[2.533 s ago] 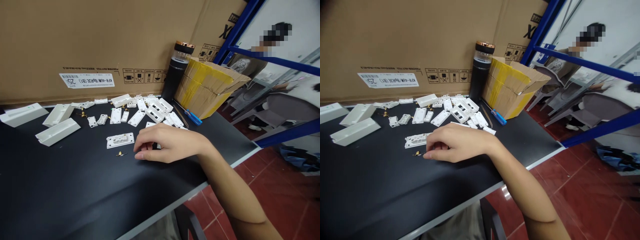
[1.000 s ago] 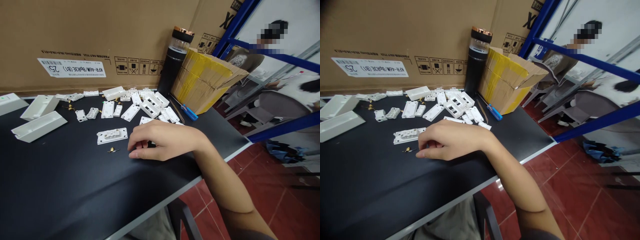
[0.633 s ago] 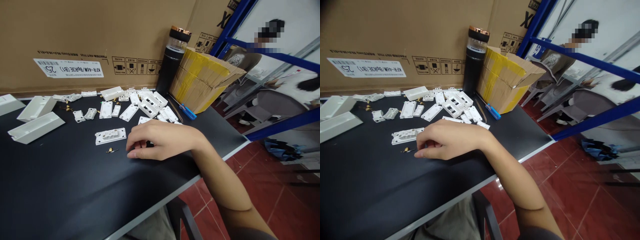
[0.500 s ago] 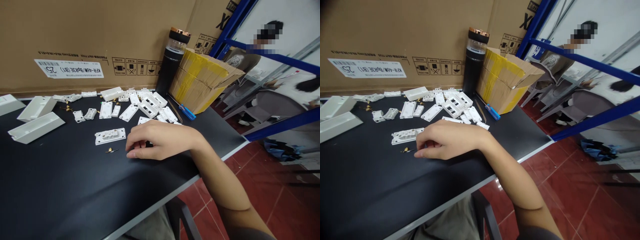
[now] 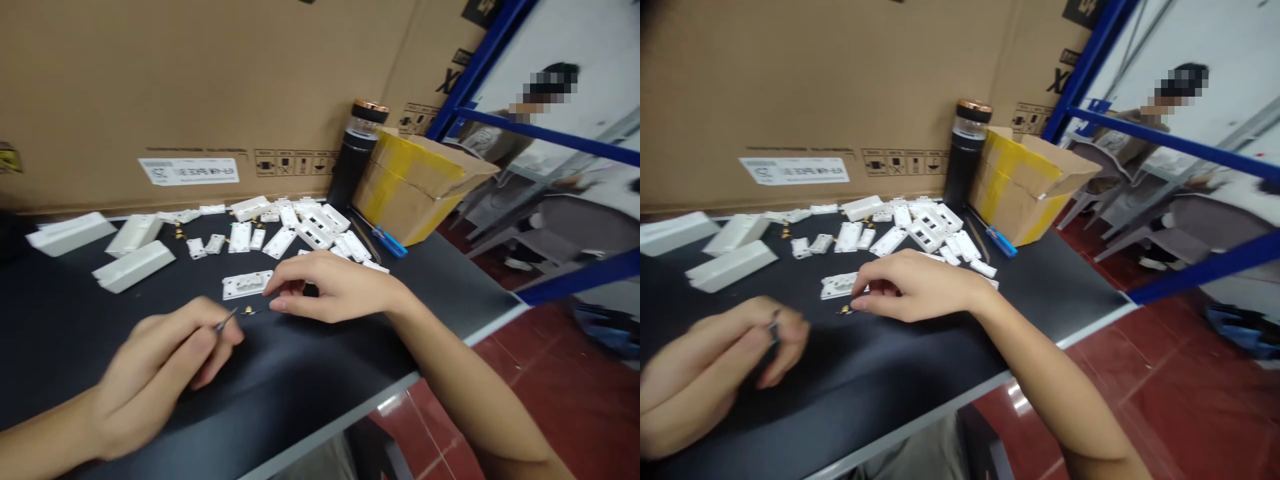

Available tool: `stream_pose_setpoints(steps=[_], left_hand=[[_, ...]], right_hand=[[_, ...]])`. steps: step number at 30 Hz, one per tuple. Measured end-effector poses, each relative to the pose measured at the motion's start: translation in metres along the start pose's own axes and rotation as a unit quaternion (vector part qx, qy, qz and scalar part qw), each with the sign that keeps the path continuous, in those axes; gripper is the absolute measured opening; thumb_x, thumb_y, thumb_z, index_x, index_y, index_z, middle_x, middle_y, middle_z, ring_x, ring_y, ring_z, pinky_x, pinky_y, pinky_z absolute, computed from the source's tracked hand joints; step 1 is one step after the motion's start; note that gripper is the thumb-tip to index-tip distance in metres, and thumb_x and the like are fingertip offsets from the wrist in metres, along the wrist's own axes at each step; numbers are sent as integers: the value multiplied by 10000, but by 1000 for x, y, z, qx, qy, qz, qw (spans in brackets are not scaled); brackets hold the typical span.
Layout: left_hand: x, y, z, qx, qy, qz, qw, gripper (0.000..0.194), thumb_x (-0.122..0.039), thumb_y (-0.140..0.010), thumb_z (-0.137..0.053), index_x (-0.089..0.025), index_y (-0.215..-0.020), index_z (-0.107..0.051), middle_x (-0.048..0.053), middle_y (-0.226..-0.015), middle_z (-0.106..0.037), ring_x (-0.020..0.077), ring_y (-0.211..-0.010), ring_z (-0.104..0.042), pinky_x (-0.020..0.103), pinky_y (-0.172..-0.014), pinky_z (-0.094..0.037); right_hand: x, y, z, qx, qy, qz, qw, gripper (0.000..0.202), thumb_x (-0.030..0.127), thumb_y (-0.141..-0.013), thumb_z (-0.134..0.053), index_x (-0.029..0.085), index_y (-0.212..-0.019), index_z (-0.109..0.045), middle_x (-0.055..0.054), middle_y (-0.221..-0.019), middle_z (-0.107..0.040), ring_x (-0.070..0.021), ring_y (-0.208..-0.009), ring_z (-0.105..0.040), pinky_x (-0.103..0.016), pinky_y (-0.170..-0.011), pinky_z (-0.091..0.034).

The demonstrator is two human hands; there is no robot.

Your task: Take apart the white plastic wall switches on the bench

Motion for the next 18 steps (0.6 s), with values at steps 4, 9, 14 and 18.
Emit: stream_pose_setpoints(steps=[4,9,14,18], left_hand=[[-10,-20,-9,38,59,-6,998,254,-375,-1089,-327,-225,-1017,-519,-50,-630,-602,74,-519,-554,178,-550,-470],[-14,-20,-17,54,102,-31,993,247,-363,-1086,-336,-191,-1000,-490,6,-732,-682,92,-533,-629,197,-547,-512],[-11,-21,-17,45,124,8,991,299,-396,-1081,-335,-157,-1041,-510,41,-766,-695,116,-544,-680,204,-534,-534],[-12,-21,-21,59,128,15,990,326,-397,-1082,-323,-150,-1002,-520,53,-791,-704,122,-561,-695,209,-539,-545]], right_hand=[[13,-12,-12,-69,-93,15,993,230,298,-976,-603,145,-1137,-662,-46,-934,-714,-130,-814,-644,-264,-770,-522],[22,-22,-26,-172,-143,23,974,148,277,-963,-623,172,-1061,-660,-14,-811,-671,-118,-698,-614,-253,-651,-515],[23,-24,-27,-240,-153,64,956,152,187,-958,-612,193,-1081,-702,-11,-765,-647,-131,-678,-606,-291,-637,-514],[29,-23,-27,-245,-153,89,953,143,155,-968,-581,207,-1009,-708,1,-708,-631,-131,-662,-592,-299,-641,-506]])
Point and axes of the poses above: each hand's wrist, its own y-axis away from the middle knuckle, its own z-axis out of the back of the hand, x = y × z, the point moved 5 cm from there along -y, towards the middle knuckle
